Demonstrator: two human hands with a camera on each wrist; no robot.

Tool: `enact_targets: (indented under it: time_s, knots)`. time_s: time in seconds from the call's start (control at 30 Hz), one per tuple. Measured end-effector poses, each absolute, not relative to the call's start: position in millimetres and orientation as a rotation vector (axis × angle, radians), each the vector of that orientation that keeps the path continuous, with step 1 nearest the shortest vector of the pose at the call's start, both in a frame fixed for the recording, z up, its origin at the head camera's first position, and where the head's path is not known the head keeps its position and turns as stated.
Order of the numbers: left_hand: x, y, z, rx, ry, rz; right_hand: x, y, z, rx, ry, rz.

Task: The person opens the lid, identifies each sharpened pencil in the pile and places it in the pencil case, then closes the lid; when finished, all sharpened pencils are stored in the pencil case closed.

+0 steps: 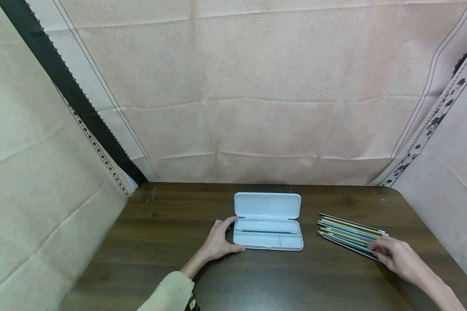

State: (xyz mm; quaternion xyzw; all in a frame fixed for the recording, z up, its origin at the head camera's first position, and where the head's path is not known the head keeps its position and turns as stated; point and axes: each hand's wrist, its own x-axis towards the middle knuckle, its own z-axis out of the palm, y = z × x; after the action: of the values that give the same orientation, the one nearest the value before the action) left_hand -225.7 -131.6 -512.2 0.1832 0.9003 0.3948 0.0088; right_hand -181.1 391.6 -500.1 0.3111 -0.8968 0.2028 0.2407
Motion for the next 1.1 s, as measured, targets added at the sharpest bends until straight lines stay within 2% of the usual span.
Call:
enact_targets:
  time_s: [0.47, 1.1]
  knots:
    - [-225.1, -132.0, -512.7, 0.58, 2.812, 1.237, -188.4, 381.1, -495.2, 0.919, -2.414, 0.572]
    - [-225.3, -131.8, -513.0, 0.581, 2.819, 1.231, -205.3, 335.5, -486.3, 0.983, -2.403, 0.586]
